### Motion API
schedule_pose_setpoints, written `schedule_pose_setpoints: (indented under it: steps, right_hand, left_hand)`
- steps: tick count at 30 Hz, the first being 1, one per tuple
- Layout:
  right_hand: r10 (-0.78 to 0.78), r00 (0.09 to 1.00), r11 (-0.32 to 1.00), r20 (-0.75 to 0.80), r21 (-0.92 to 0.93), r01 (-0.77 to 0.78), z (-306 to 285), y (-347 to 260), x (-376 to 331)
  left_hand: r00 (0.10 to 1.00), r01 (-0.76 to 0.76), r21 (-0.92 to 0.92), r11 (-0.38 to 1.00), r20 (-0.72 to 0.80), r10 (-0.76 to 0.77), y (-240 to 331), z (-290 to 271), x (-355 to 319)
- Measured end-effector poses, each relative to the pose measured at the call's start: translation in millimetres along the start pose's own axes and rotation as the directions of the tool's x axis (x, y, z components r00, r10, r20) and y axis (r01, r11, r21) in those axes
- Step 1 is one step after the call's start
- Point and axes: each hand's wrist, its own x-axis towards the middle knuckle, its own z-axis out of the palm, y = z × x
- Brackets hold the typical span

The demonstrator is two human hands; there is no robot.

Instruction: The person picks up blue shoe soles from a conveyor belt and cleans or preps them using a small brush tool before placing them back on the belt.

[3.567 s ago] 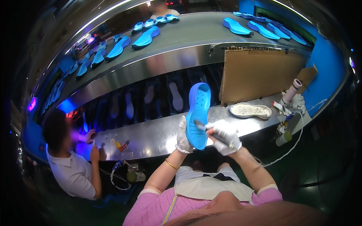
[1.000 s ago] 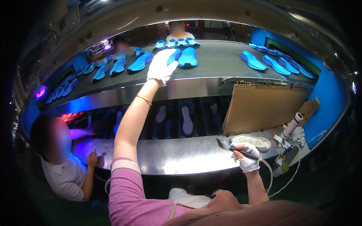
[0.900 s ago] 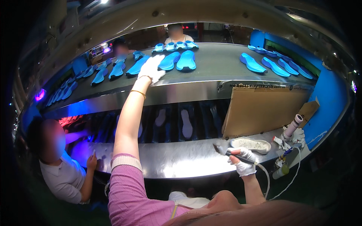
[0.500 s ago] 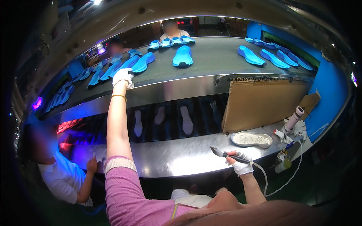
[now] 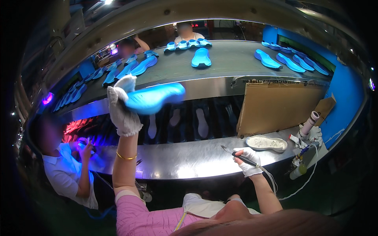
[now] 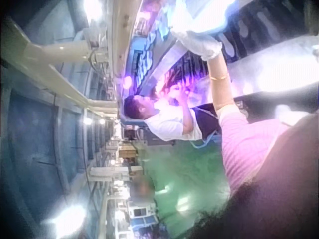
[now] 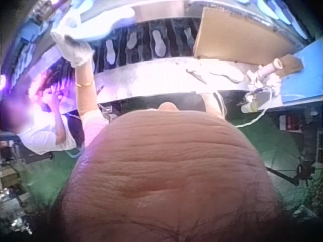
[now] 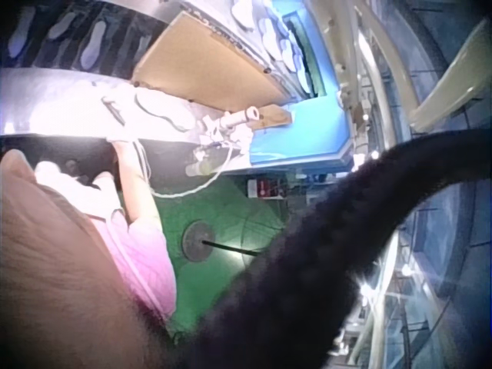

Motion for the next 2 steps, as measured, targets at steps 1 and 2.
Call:
schedule_pose_setpoints:
  steps: [1,2]
  right_hand:
    - [0.021,1.0,1.0,-0.006,0.006,-0.021,2.1,3.2,-2.3]
    - [0.042,0.999,0.999,-0.013,0.012,-0.041,3.4,5.5,-4.5]
  left_hand:
    - [0.991,0.05,-0.073,0.996,0.13,-0.041,2.3,-3.1,-6.7]
    - [0.991,0.051,-0.073,0.996,0.128,-0.042,3.3,-3.9,-7.5]
